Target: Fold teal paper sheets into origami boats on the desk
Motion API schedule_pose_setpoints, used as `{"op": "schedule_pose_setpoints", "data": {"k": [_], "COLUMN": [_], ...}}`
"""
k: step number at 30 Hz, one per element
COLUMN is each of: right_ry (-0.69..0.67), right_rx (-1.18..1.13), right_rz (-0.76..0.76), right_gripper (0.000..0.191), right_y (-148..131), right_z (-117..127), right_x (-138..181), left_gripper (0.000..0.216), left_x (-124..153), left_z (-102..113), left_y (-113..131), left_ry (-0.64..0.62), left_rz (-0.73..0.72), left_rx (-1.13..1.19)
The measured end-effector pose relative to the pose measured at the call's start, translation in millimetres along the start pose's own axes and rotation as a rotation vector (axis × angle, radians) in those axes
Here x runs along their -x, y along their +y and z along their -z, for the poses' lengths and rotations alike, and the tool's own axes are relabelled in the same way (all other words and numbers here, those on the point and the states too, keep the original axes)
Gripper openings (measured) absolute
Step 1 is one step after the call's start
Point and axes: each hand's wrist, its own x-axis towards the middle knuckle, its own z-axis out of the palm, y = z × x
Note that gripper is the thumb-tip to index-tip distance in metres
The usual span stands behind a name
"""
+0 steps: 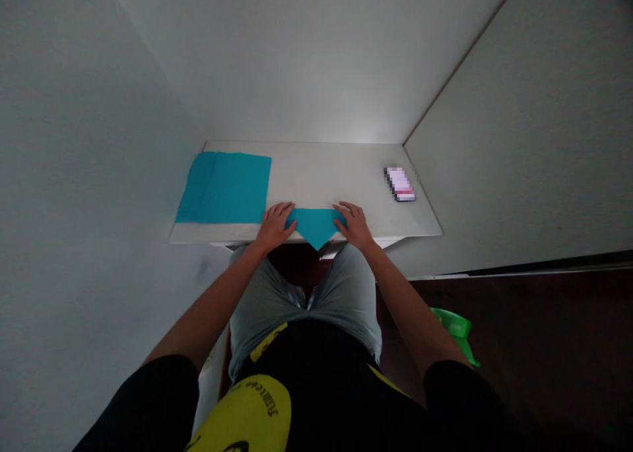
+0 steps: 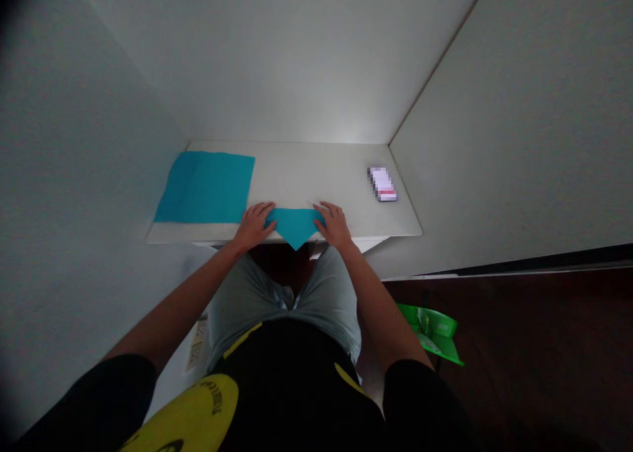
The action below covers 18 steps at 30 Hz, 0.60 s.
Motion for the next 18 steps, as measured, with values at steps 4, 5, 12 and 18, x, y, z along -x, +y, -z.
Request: {"op": "schedule_pose_setpoints", "data": {"k": [4, 5, 12, 18], "right_ry": [-0.021, -0.027, -0.003, -0.174], "right_rx": [0.018, 0.019, 0.005, -0.059], "right_rz": [-0.076, -0.087, -0.072, 0.161], "right_gripper": [0.066, 0.068, 0.057, 0.037], "right_y": [9.0, 10.3, 1.1, -7.4], "right_z": [-5.1, -5.6, 2.3, 18.7], "right_x": [-5.1, -5.8, -4.7, 14.3], "left_gripper": [0.051, 0.047, 0.041, 0.044], "left_x": [-8.0, -9.5, -8.1, 23.3], "left_z": [3.3, 3.9, 5.2, 12.3], "left_y": [-4.7, -5.5, -3.7, -4.3], "left_ry": [0.006, 0.010, 0.091, -0.100], "left_rz": [0.051, 0.065, 0.040, -0.326], "left_rx": [0.014, 0.024, 0.082, 0.084]}}
